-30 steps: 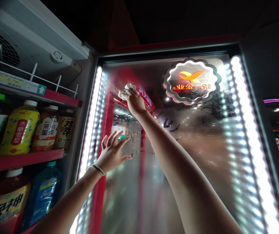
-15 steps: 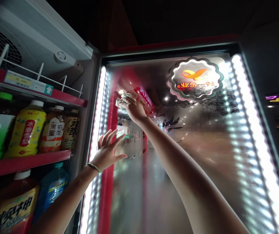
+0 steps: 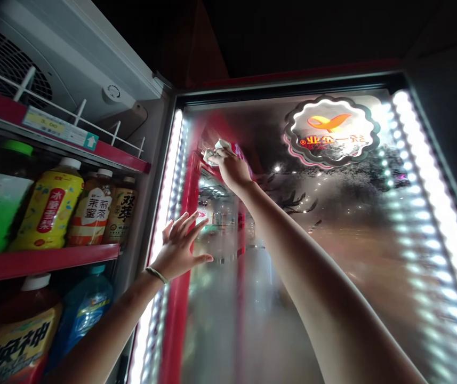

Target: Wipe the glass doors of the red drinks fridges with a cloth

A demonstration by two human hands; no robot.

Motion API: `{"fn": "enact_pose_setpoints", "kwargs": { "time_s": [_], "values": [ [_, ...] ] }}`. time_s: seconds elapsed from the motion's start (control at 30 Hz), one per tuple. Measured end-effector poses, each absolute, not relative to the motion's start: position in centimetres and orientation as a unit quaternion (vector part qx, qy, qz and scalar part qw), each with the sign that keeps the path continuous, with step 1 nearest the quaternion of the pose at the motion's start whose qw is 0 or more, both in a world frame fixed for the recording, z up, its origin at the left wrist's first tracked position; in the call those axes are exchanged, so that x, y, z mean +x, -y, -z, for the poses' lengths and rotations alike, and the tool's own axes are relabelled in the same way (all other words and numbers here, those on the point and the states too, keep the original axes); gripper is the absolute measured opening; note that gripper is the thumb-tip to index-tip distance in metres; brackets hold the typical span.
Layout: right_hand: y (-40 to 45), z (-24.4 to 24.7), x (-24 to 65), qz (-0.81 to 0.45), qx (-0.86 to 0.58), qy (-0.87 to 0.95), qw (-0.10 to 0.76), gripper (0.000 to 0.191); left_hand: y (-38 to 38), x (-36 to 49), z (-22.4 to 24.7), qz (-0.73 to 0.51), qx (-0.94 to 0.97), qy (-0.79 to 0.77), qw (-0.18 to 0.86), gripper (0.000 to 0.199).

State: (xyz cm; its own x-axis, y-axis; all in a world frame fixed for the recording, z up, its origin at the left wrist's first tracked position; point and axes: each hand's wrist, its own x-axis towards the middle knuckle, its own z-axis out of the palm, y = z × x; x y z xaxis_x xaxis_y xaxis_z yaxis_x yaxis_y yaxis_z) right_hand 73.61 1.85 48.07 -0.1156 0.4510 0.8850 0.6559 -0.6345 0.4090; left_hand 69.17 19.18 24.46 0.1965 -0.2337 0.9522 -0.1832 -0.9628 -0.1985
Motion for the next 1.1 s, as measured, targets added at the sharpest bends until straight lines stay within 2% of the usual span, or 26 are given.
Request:
{"fn": "enact_pose_setpoints", "kwargs": {
  "time_s": [0.1,0.27,0.33,0.43,0.53,0.67,0.8,0.97,1.1],
  "values": [
    [-2.7,-48.4,73.3,0.632,-0.65,0.405,0.114,0.046,-19.7,69.2,-24.5,0.629,-0.762,-0.144,0.042,0.097],
    [-4.1,-47.1,73.1,0.592,-0.648,0.474,0.065,0.043,-20.5,68.8,-24.4,0.649,-0.744,-0.145,0.07,0.093],
    [-4.3,-46.9,73.0,0.597,-0.654,0.458,0.073,0.043,-20.6,68.7,-24.3,0.656,-0.737,-0.143,0.079,0.091],
    [-5.3,-47.1,72.7,0.617,-0.659,0.416,0.114,0.044,-20.8,68.8,-24.0,0.673,-0.72,-0.142,0.093,0.075],
    [-6.5,-47.2,72.5,0.611,-0.656,0.43,0.106,0.047,-21.1,69.1,-23.7,0.689,-0.701,-0.152,0.104,0.059],
    [-6.9,-47.5,72.9,0.581,-0.655,0.478,0.071,0.047,-21.5,69.1,-23.4,0.699,-0.688,-0.173,0.088,0.05],
    [-7.5,-47.9,73.1,0.611,-0.647,0.436,0.135,0.048,-21.7,68.9,-23.3,0.709,-0.675,-0.191,0.066,0.04],
    [-9.1,-47.4,72.6,0.582,-0.644,0.493,0.053,0.053,-21.9,68.7,-23.3,0.719,-0.661,-0.21,0.05,0.039],
    [-9.9,-47.4,72.2,0.594,-0.656,0.452,0.109,0.051,-21.9,68.6,-23.4,0.727,-0.652,-0.213,0.044,0.034]
  ]
}}
